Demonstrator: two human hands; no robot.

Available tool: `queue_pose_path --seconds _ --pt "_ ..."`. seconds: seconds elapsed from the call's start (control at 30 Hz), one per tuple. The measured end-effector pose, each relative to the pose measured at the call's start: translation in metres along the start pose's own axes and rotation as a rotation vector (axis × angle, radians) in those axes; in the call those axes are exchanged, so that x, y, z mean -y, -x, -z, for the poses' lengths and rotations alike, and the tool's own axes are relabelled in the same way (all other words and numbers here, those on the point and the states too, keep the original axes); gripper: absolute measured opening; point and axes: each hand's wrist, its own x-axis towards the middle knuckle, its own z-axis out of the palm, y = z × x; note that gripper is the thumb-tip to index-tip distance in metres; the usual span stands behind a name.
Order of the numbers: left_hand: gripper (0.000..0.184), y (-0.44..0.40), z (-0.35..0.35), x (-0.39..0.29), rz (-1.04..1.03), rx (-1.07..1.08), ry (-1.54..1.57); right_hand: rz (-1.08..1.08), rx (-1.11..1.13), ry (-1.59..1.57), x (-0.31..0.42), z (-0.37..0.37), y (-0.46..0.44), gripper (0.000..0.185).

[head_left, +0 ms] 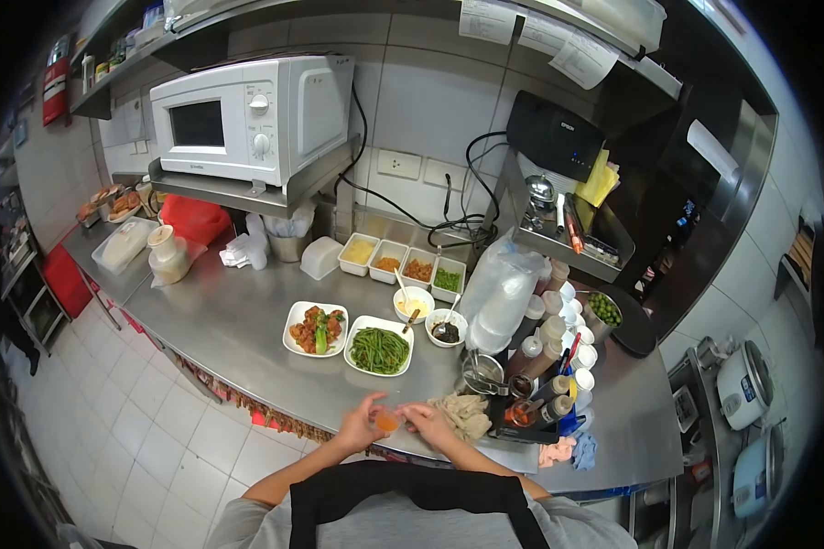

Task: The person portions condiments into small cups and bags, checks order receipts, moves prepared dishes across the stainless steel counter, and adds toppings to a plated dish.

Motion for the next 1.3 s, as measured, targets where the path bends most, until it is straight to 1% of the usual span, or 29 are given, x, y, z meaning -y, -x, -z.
queue_pose_path --seconds 0.03,0.07,0.13,0.17,0.27,0.33,0.43,0.53,0.57,0.63,0.67,0.73,0.8,0.83,0.87,0.9,0.93,0.97,1.0,1.07,1.17,1.3 --pt "0.075 -0.002 -0.003 0.008 -0.029 -0.008 0.004 0.105 -0.003 0.200 0.003 -0.006 -0.001 0.022" --pt "0.071 -0.003 -0.005 0.016 -0.058 -0.015 0.007 0.151 -0.047 0.320 0.007 -0.010 0.000 0.019" --pt "0.061 -0.004 -0.006 0.015 -0.048 -0.044 -0.098 0.242 -0.134 0.559 0.035 -0.025 0.011 0.014" --pt "0.056 -0.005 -0.006 0.014 -0.043 -0.058 -0.151 0.263 -0.146 0.528 0.033 -0.028 0.009 0.014" --pt "0.047 -0.004 0.000 0.006 -0.065 -0.043 -0.183 0.306 -0.180 0.441 0.021 -0.032 0.004 0.014" --pt "0.048 -0.003 0.003 0.006 -0.066 -0.023 -0.189 0.306 -0.192 0.395 0.016 -0.033 0.002 0.011" --pt "0.051 -0.003 0.006 0.007 -0.065 -0.009 -0.192 0.325 -0.189 0.285 0.005 -0.030 0.002 0.016" --pt "0.054 -0.002 0.009 0.004 -0.089 0.003 -0.139 0.205 -0.180 0.118 -0.001 -0.029 -0.002 0.026" --pt "0.055 -0.002 0.010 0.003 -0.101 0.008 -0.113 0.197 -0.189 0.118 -0.003 -0.029 -0.003 0.028" --pt "0.051 -0.009 0.009 0.008 -0.034 0.029 0.067 0.181 -0.207 0.118 -0.008 -0.026 -0.008 0.032" --pt "0.049 -0.016 0.008 0.014 -0.001 0.039 0.156 0.170 -0.178 0.120 -0.016 -0.020 -0.018 0.031" --pt "0.038 -0.038 0.004 0.064 0.065 0.006 0.057 0.112 -0.115 0.111 -0.043 -0.010 -0.030 0.029" --pt "0.030 -0.037 0.005 0.041 0.181 0.004 -0.175 -0.029 -0.102 0.347 -0.044 -0.007 -0.031 0.023" --pt "0.030 -0.046 0.006 0.046 0.165 -0.012 -0.223 -0.121 -0.050 0.172 -0.010 -0.012 -0.026 0.020" --pt "0.030 -0.049 0.006 0.055 0.167 0.022 -0.268 -0.227 -0.048 0.138 -0.006 -0.015 -0.027 0.019" --pt "0.028 -0.051 0.007 0.055 0.195 0.065 -0.315 -0.237 -0.031 0.046 -0.014 -0.013 -0.030 0.017" --pt "0.026 -0.052 0.011 0.047 0.232 0.118 -0.348 -0.263 -0.029 0.022 -0.021 -0.010 -0.035 0.015" --pt "0.024 -0.060 0.011 0.056 0.274 0.117 -0.267 -0.231 0.019 0.067 -0.030 -0.005 -0.046 0.013" --pt "0.023 -0.065 0.010 0.069 0.309 0.172 -0.190 -0.268 0.022 0.047 -0.028 -0.005 -0.046 0.013" --pt "0.020 -0.060 0.012 0.045 0.443 0.238 -0.178 -0.353 0.029 0.024 -0.011 -0.013 -0.036 0.013" --pt "0.017 -0.075 0.018 0.027 0.459 0.428 -0.413 -0.430 0.041 0.026 0.010 -0.017 -0.042 0.015" --pt "0.016 -0.077 0.017 0.020 0.475 0.405 -0.468 -0.455 0.063 0.028 0.012 -0.018 -0.051 0.017"
